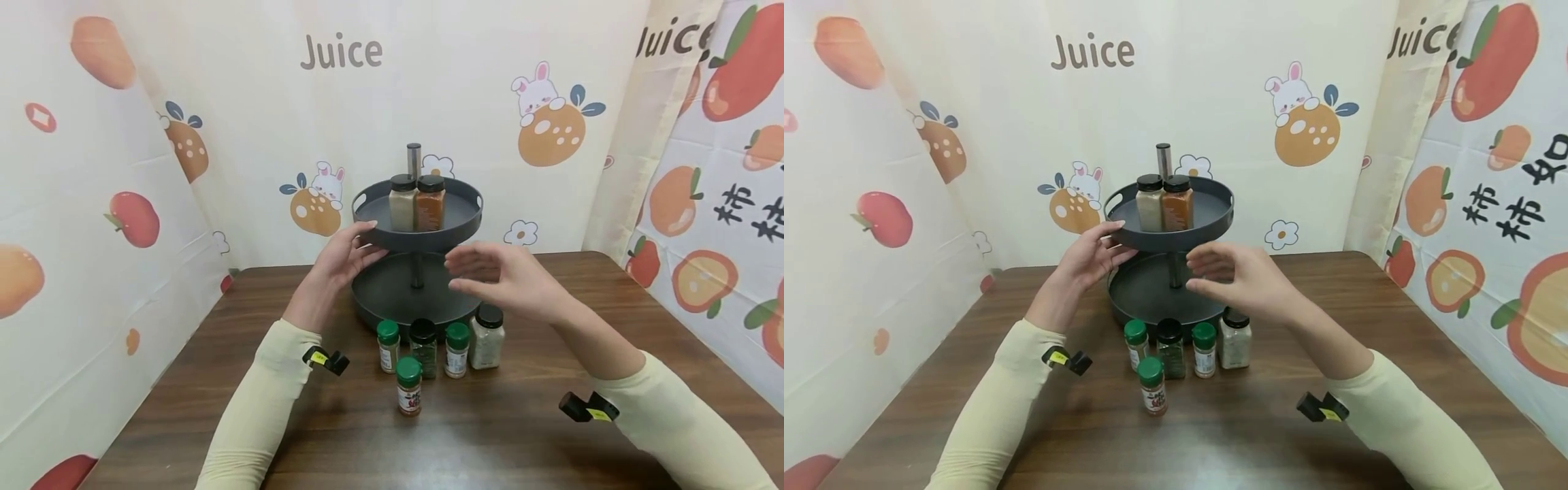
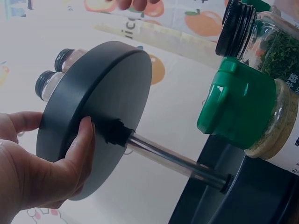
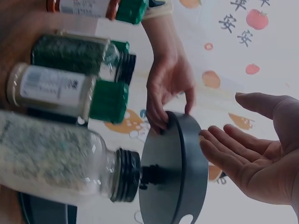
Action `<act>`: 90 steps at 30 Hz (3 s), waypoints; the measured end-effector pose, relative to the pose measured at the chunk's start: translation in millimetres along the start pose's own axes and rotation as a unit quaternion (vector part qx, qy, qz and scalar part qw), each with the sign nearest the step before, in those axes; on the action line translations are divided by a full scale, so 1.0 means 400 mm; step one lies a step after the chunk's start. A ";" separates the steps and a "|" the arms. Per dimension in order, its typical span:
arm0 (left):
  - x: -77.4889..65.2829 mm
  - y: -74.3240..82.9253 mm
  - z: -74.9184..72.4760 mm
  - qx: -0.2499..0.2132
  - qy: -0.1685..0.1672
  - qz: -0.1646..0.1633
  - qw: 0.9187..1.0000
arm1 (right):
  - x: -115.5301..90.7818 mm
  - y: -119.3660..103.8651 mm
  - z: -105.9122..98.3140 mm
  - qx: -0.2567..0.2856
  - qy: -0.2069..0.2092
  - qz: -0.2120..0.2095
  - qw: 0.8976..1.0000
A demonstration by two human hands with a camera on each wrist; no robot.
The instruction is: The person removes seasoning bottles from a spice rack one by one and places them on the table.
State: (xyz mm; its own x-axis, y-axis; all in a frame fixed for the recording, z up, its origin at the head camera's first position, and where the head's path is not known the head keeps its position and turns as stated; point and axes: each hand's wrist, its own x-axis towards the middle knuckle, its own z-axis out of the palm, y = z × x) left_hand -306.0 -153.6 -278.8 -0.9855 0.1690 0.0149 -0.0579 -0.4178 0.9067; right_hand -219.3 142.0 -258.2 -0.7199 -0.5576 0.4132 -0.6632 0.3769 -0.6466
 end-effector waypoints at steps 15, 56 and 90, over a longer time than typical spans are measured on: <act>0.007 -0.006 0.002 -0.002 0.000 0.005 1.000 | 0.111 0.046 -0.071 0.007 0.094 0.014 0.995; 0.004 -0.002 0.000 -0.004 -0.011 0.001 1.000 | 0.317 0.059 -0.066 0.022 0.014 0.086 0.996; 0.008 -0.012 -0.007 -0.003 -0.012 0.002 1.000 | 0.329 0.023 -0.109 -0.009 0.029 0.070 0.997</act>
State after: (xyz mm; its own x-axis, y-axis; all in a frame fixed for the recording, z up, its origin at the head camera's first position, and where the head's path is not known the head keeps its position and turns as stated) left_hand -309.2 -153.6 -284.4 -0.9817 0.1884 0.0281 -0.0553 -0.4231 0.9044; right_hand -329.0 104.1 -181.9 -0.8162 -0.4543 0.3571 -0.5586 0.4623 -0.6886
